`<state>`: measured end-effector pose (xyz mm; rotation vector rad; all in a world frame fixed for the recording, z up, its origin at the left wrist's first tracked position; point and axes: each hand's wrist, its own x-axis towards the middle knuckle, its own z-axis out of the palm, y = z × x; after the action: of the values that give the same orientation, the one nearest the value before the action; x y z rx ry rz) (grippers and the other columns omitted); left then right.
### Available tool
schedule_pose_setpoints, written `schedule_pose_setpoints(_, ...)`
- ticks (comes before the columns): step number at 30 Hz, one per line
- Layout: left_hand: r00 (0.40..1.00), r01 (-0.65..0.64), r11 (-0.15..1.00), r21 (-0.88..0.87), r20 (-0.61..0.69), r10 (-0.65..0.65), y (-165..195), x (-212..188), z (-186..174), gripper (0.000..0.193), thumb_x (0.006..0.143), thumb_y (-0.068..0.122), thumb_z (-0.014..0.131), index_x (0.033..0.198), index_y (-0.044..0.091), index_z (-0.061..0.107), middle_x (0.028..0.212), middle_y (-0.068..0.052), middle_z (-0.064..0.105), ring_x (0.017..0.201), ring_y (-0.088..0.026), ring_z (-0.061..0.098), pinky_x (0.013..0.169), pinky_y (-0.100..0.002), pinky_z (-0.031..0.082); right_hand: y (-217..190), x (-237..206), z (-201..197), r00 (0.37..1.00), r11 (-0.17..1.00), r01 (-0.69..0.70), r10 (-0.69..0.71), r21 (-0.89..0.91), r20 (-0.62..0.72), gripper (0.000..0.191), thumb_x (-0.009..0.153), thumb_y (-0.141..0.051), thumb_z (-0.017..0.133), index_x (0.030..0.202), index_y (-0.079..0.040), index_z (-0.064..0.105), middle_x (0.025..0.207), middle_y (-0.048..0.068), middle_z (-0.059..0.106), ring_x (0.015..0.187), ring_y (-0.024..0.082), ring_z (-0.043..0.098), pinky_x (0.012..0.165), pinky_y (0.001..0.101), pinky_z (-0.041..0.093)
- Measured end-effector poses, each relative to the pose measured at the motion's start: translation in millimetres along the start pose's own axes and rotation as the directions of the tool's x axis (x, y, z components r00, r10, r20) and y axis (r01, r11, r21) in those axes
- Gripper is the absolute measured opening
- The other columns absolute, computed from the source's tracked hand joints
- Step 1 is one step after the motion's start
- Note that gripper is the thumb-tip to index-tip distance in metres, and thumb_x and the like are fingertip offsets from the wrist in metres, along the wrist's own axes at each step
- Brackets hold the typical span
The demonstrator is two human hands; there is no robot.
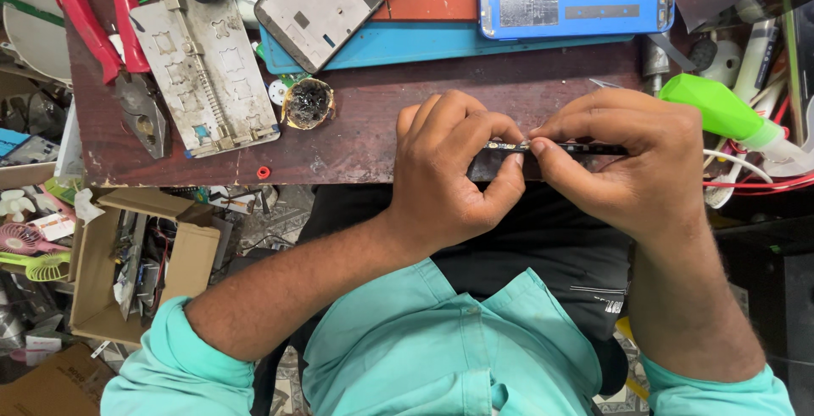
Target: The person repairs a smartphone by applying adhesive to a small internal component and reattaching it to the device. They then place the phone into a blue case and test the screen functionality.
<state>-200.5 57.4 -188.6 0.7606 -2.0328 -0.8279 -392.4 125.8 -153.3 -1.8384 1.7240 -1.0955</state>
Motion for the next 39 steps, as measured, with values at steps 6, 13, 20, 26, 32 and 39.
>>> schedule_pose_setpoints(6,1.0,-0.005,1.0,0.0,-0.006,0.005,0.1,-0.1,-0.2,0.015,0.084,0.018,0.075,0.098,0.017,0.068,0.098,0.001,0.057,0.092,-0.017,0.059,0.09,-0.035,0.038,-0.7,0.0,0.4,1.0,1.0,-0.012,0.012,0.009,-0.002,0.008,0.088,-0.003,0.081,0.093,0.0,0.075,0.088,0.009,0.075,0.076,0.013,0.072,0.066,0.0215,0.054)
schedule_pose_setpoints(13,1.0,-0.012,1.0,-0.005,0.001,0.012,0.0,0.4,-0.8,0.015,0.084,0.017,0.075,0.098,0.017,0.068,0.097,0.001,0.057,0.09,-0.016,0.058,0.09,-0.034,0.038,-0.2,0.4,1.0,1.0,1.0,-0.001,0.001,0.017,-0.003,0.009,0.088,-0.004,0.081,0.092,0.0,0.075,0.088,0.009,0.075,0.075,0.012,0.072,0.065,0.021,0.054)
schedule_pose_setpoints(20,1.0,-0.011,1.0,-0.001,-0.008,0.011,1.0,-0.7,0.2,0.016,0.084,0.016,0.075,0.098,0.017,0.067,0.098,0.001,0.057,0.092,-0.017,0.059,0.09,-0.034,0.038,-1.3,-0.5,1.6,1.0,1.0,-0.006,0.006,0.0,-0.008,0.009,0.087,-0.004,0.082,0.091,0.0,0.074,0.087,0.008,0.074,0.074,0.012,0.071,0.065,0.0215,0.053)
schedule_pose_setpoints(26,1.0,-0.014,1.0,0.008,-0.008,0.014,0.5,-0.1,0.4,0.016,0.083,0.017,0.075,0.098,0.017,0.068,0.098,0.001,0.057,0.092,-0.017,0.059,0.089,-0.035,0.038,0.9,-1.6,1.4,0.999,0.999,-0.037,0.038,0.025,-0.011,0.005,0.091,-0.003,0.078,0.092,0.001,0.075,0.086,0.008,0.074,0.073,0.011,0.071,0.064,0.0209,0.053)
schedule_pose_setpoints(32,1.0,-0.007,1.0,0.0,0.002,0.007,2.0,1.0,-1.9,0.017,0.084,0.019,0.075,0.098,0.016,0.068,0.099,0.0,0.058,0.094,-0.019,0.059,0.09,-0.036,0.038,4.3,-3.4,0.5,0.998,0.996,-0.064,0.065,0.056,-0.026,0.004,0.097,-0.001,0.073,0.096,0.003,0.075,0.089,0.01,0.074,0.075,0.012,0.071,0.067,0.021,0.054)
schedule_pose_setpoints(39,0.998,0.061,0.998,-0.019,0.005,-0.061,8.6,1.2,-2.2,0.012,0.092,0.025,0.074,0.096,0.016,0.069,0.095,0.0,0.059,0.094,-0.019,0.06,0.091,-0.036,0.038,4.9,-4.9,-0.7,0.991,0.987,-0.126,0.13,0.099,-0.038,0.007,0.098,0.001,0.069,0.097,0.003,0.075,0.092,0.01,0.075,0.075,0.012,0.071,0.067,0.0211,0.055)
